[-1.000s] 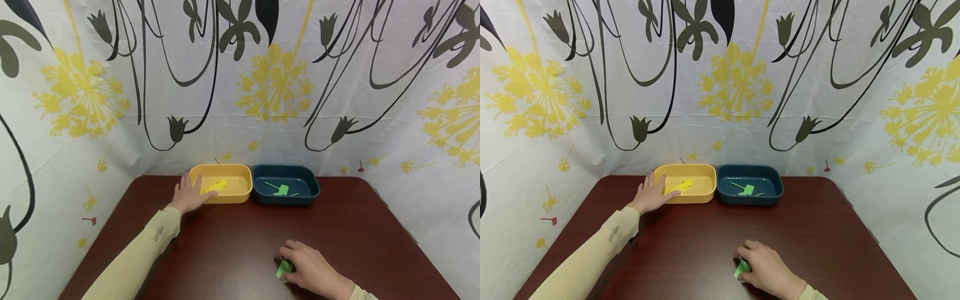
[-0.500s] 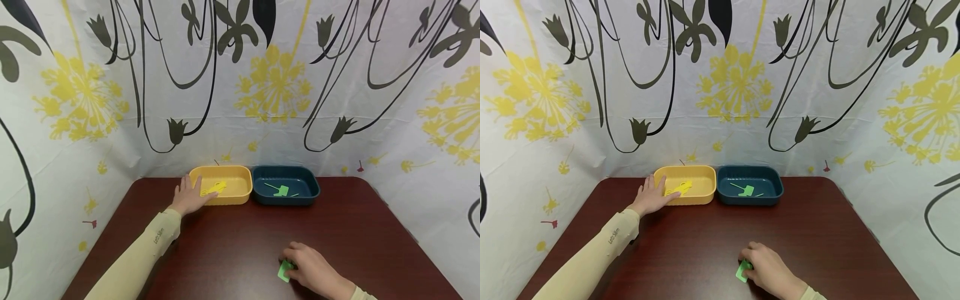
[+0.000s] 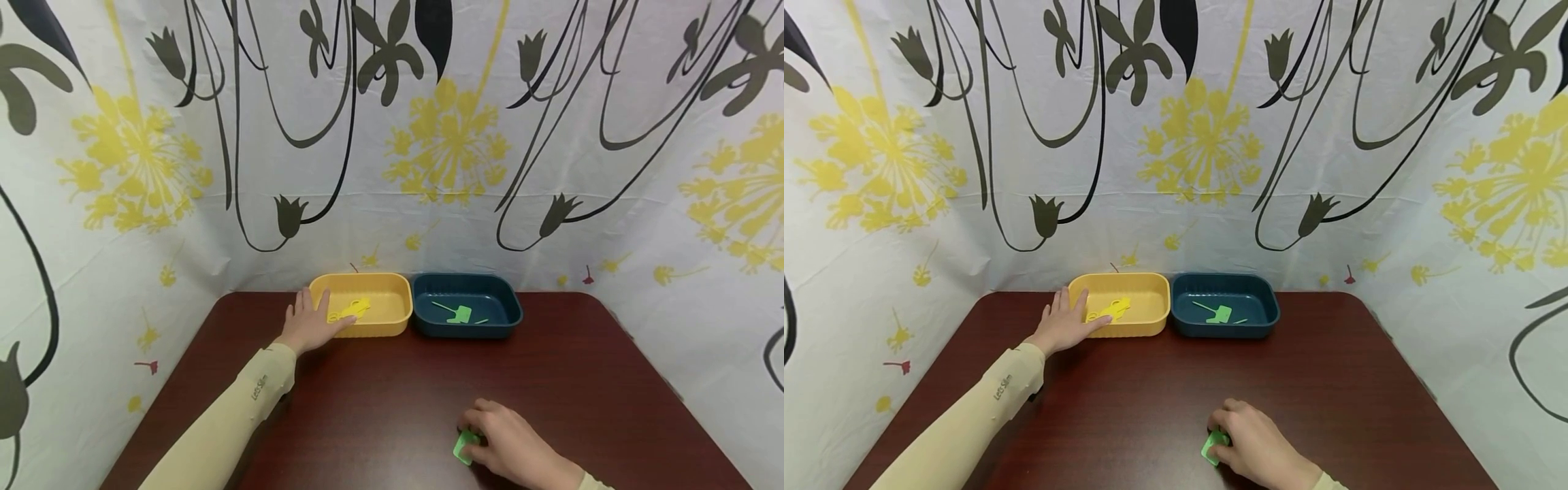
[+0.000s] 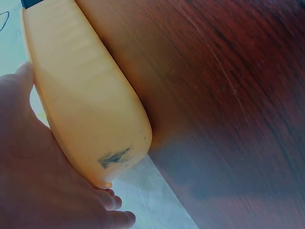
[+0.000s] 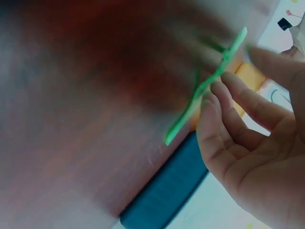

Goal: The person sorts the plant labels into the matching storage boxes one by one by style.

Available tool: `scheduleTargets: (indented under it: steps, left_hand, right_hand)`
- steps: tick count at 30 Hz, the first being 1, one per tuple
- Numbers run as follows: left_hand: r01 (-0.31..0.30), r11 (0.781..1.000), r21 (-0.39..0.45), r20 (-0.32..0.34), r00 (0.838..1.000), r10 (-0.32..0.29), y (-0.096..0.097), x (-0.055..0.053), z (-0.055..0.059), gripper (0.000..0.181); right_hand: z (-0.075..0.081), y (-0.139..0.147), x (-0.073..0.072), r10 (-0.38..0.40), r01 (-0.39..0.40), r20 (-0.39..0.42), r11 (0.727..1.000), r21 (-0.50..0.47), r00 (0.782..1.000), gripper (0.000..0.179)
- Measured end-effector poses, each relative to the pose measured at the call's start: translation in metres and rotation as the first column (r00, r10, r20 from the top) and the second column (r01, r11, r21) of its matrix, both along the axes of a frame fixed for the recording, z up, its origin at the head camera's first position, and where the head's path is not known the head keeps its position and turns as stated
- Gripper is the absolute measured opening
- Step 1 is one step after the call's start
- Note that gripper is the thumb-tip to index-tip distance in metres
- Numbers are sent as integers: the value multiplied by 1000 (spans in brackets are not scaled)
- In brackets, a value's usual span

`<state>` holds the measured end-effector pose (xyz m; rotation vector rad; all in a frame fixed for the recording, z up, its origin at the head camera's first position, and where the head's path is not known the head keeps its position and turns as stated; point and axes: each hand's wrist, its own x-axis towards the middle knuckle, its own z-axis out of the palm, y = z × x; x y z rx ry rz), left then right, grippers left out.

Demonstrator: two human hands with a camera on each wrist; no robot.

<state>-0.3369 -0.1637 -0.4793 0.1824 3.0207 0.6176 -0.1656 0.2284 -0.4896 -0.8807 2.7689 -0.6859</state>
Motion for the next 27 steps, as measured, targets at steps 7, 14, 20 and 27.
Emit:
scheduleTargets:
  steps: [7, 14, 20, 27]
  left_hand:
    - [-5, 1000, 4, 3, 1000, 5, 0, 0, 1, 115]
    - [-4, 1000, 6, 3, 1000, 4, 0, 0, 0, 114]
    - [-4, 1000, 7, -2, 1000, 4, 0, -1, 0, 116]
    - [-4, 1000, 13, -1, 1000, 4, -1, -1, 0, 115]
  right_hand:
    - [5, -1, 2, 23, -23, 5, 998, 57, 1000, 36]
    - [3, -1, -1, 22, -24, 26, 998, 52, 999, 33]
    - [1, 2, -3, 40, -39, -13, 998, 51, 999, 30]
    - [-1, 5, -3, 12, -13, 21, 999, 53, 1000, 28]
